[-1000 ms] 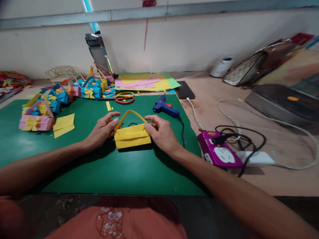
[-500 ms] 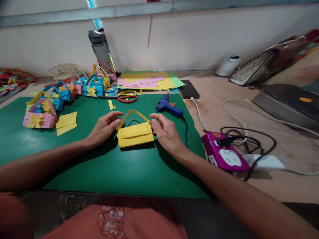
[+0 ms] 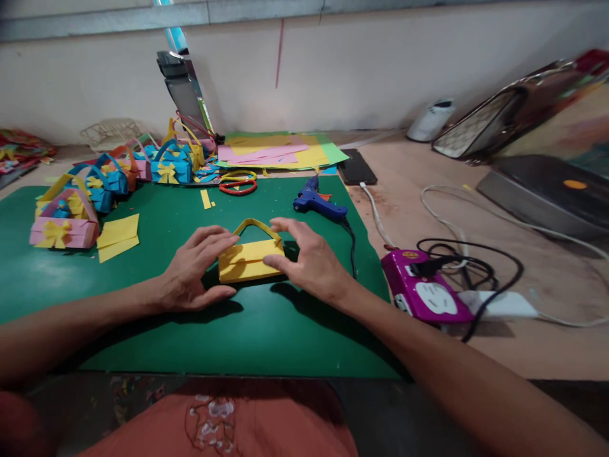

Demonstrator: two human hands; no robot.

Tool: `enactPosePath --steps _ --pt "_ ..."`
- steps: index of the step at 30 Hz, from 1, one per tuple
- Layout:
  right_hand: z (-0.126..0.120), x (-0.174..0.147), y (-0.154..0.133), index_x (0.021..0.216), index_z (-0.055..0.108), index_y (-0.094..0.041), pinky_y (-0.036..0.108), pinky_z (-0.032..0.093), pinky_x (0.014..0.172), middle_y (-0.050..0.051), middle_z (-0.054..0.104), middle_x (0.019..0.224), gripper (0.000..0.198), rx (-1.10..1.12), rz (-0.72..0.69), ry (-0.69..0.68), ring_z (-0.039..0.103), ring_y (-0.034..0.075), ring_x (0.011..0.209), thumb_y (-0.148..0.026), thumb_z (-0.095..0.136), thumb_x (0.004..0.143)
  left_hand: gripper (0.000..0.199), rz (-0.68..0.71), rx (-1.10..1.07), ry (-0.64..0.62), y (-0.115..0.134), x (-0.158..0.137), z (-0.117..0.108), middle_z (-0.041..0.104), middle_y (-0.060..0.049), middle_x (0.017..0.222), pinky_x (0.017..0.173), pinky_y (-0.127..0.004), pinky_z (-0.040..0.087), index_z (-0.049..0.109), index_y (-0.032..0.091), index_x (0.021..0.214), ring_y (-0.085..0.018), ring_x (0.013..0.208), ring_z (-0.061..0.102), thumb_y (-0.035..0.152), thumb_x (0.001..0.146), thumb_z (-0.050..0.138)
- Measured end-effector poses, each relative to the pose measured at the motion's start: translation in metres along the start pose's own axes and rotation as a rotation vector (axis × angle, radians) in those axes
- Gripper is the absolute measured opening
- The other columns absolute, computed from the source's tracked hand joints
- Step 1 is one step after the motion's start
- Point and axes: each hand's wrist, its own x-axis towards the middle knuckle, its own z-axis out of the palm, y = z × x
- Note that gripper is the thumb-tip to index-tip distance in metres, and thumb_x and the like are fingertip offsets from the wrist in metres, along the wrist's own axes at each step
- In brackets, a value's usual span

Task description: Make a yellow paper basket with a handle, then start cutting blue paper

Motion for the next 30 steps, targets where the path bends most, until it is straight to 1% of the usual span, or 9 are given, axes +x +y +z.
enactPosePath --steps 3,6,9,11,14,19,25,28,30 --pt "0.0 -0.002 -0.002 0.116 0.051 -0.016 0.051 0.037 0.094 0.014 0.059 0.118 0.05 -0.185 -0.17 -0.103 0.048 0.03 0.117 -0.033 0.066 0.072 0.072 0.01 0.055 -0.045 -0.002 -0.004 0.005 0.052 -0.017 0.125 0.097 -0.049 0.035 0.031 0.016 0.134 -0.031 0.119 0.039 0.049 0.076 0.059" --pt "0.002 -0.003 0.003 0.116 0.051 -0.017 0.053 0.035 0.092 0.014 0.061 0.116 0.048 -0.284 -0.249 -0.136 0.047 0.032 0.117 -0.035 0.063 0.074 0.066 -0.037 0.065 -0.07 -0.003 -0.005 0.008 0.053 -0.017 0.124 0.097 -0.05 0.035 0.034 0.015 0.132 -0.031 0.12 0.039 0.05 0.079 0.053" --pt "0.006 -0.003 0.014 0.118 0.049 -0.018 0.051 0.037 0.089 0.014 0.062 0.114 0.045 -0.318 -0.321 -0.104 0.049 0.031 0.115 -0.036 0.057 0.078 0.058 -0.068 0.076 -0.093 -0.003 -0.002 0.01 0.055 -0.017 0.122 0.095 -0.049 0.037 0.04 0.014 0.127 -0.03 0.118 0.041 0.05 0.082 0.049" --pt "0.008 -0.001 0.022 0.119 0.048 -0.02 0.05 0.039 0.085 0.013 0.063 0.109 0.043 -0.33 -0.394 -0.035 0.053 0.031 0.109 -0.039 0.052 0.081 0.056 -0.072 0.084 -0.088 -0.004 0.0 0.011 0.057 -0.017 0.118 0.094 -0.047 0.038 0.042 0.013 0.124 -0.028 0.116 0.043 0.05 0.083 0.046" --pt "0.012 0.003 0.028 0.121 0.046 -0.023 0.048 0.041 0.08 0.013 0.064 0.104 0.046 -0.322 -0.48 0.039 0.057 0.032 0.102 -0.044 0.051 0.081 0.058 -0.066 0.114 -0.111 -0.007 0.002 0.012 0.059 -0.016 0.116 0.093 -0.045 0.038 0.044 0.012 0.123 -0.028 0.115 0.043 0.053 0.083 0.046" --pt "0.012 0.005 0.021 0.127 0.04 -0.03 0.049 0.041 0.08 0.011 0.063 0.107 0.047 -0.314 -0.454 0.013 0.057 0.034 0.1 -0.041 0.049 0.082 0.064 -0.09 0.13 -0.166 -0.009 0.003 0.014 0.057 -0.015 0.119 0.09 -0.045 0.038 0.044 0.012 0.125 -0.029 0.115 0.041 0.055 0.078 0.051" --pt "0.014 0.006 0.016 0.129 0.037 -0.036 0.051 0.043 0.08 0.009 0.062 0.106 0.05 -0.297 -0.416 -0.009 0.057 0.034 0.098 -0.043 0.05 0.082 0.059 -0.13 0.131 -0.161 -0.009 0.005 0.014 0.058 -0.014 0.115 0.087 -0.042 0.039 0.045 0.011 0.125 -0.028 0.107 0.043 0.049 0.08 0.052" --pt "0.013 0.008 0.015 0.13 0.037 -0.036 0.05 0.044 0.084 0.01 0.059 0.11 0.051 -0.281 -0.358 0.013 0.056 0.033 0.102 -0.045 0.05 0.082 0.06 -0.136 0.119 -0.164 -0.01 0.005 0.013 0.059 -0.014 0.116 0.087 -0.042 0.039 0.045 0.011 0.125 -0.028 0.107 0.043 0.049 0.079 0.053" --pt "0.012 0.007 0.013 0.13 0.038 -0.034 0.049 0.044 0.086 0.009 0.057 0.115 0.051 -0.286 -0.298 0.067 0.054 0.033 0.105 -0.048 0.048 0.082 0.059 -0.144 0.108 -0.16 -0.01 0.004 0.011 0.058 -0.013 0.116 0.087 -0.042 0.04 0.044 0.011 0.125 -0.027 0.106 0.044 0.048 0.079 0.054"
